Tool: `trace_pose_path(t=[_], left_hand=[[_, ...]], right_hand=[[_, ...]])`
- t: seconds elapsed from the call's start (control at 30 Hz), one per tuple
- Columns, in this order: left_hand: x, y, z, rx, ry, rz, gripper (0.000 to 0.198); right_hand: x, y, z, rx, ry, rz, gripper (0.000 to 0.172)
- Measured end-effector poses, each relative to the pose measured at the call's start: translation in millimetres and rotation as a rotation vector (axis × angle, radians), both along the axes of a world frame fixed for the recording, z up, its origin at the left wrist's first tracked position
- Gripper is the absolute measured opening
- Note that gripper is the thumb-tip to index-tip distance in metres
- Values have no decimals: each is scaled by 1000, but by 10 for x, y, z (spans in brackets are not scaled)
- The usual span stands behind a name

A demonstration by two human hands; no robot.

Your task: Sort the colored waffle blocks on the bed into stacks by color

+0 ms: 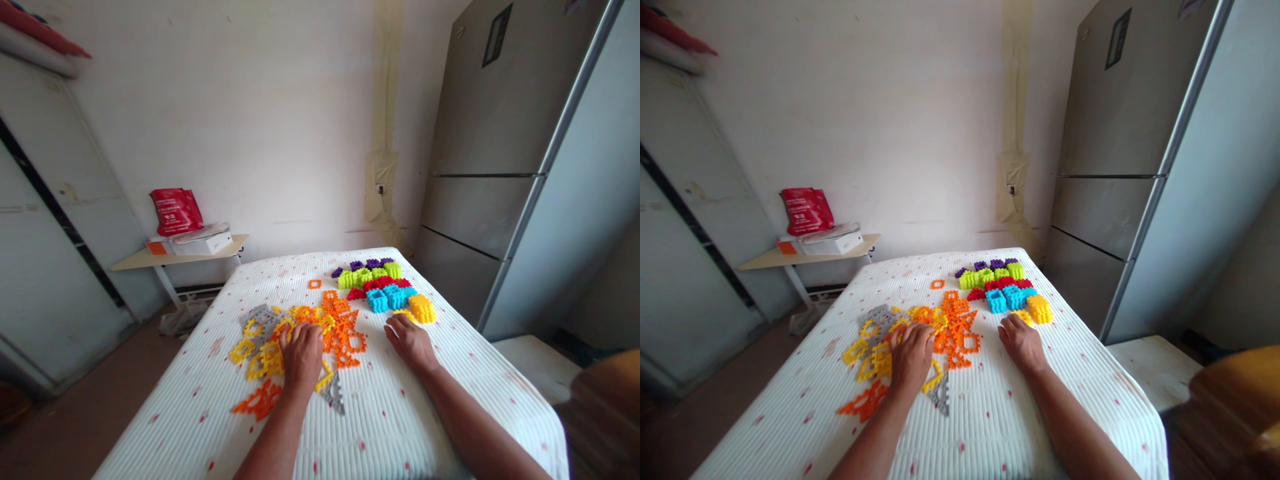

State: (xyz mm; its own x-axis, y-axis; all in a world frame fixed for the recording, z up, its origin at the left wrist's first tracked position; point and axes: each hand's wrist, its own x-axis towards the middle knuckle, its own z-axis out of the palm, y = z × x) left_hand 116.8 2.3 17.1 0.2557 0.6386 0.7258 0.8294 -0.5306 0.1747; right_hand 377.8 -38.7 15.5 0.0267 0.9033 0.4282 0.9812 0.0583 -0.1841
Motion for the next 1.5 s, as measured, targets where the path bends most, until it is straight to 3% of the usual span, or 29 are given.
trace_pose_path(t=[0.2, 0.4, 0.63, 0.8, 1.0, 1.1, 1.2, 1.3, 1.4, 1.5], left_hand=[[49, 16, -73, -30, -274, -213, 25], [71, -5, -72, -248, -462, -222, 25], [86, -31, -37, -399, -606, -266, 24], [97, -41, 0, -449, -670, -290, 25], [85, -29, -60, -497, -686, -332, 28], [29, -17, -56, -426, -649, -292, 29], [-58, 7, -18, -266, -596, -203, 25], [-125, 37, 3, -165, -580, -144, 24], [-147, 54, -7, -144, -576, -122, 24], [-144, 54, -19, -142, -560, -125, 24]], right_hand=[[-209, -13, -30, 138, 125, 180, 32], [-581, -37, -72, 229, 183, 374, 46], [-896, 18, -73, 268, 219, 396, 48], [-892, 30, -67, 291, 227, 402, 43], [-832, 19, -32, 344, 194, 406, 41], [-616, 24, -6, 361, 170, 262, 39], [-272, 10, 31, 312, 155, -41, 37], [34, -21, 77, 160, 113, -305, 35], [180, -39, 122, 5, 79, -446, 35], [194, -30, 156, -94, 76, -496, 35]])
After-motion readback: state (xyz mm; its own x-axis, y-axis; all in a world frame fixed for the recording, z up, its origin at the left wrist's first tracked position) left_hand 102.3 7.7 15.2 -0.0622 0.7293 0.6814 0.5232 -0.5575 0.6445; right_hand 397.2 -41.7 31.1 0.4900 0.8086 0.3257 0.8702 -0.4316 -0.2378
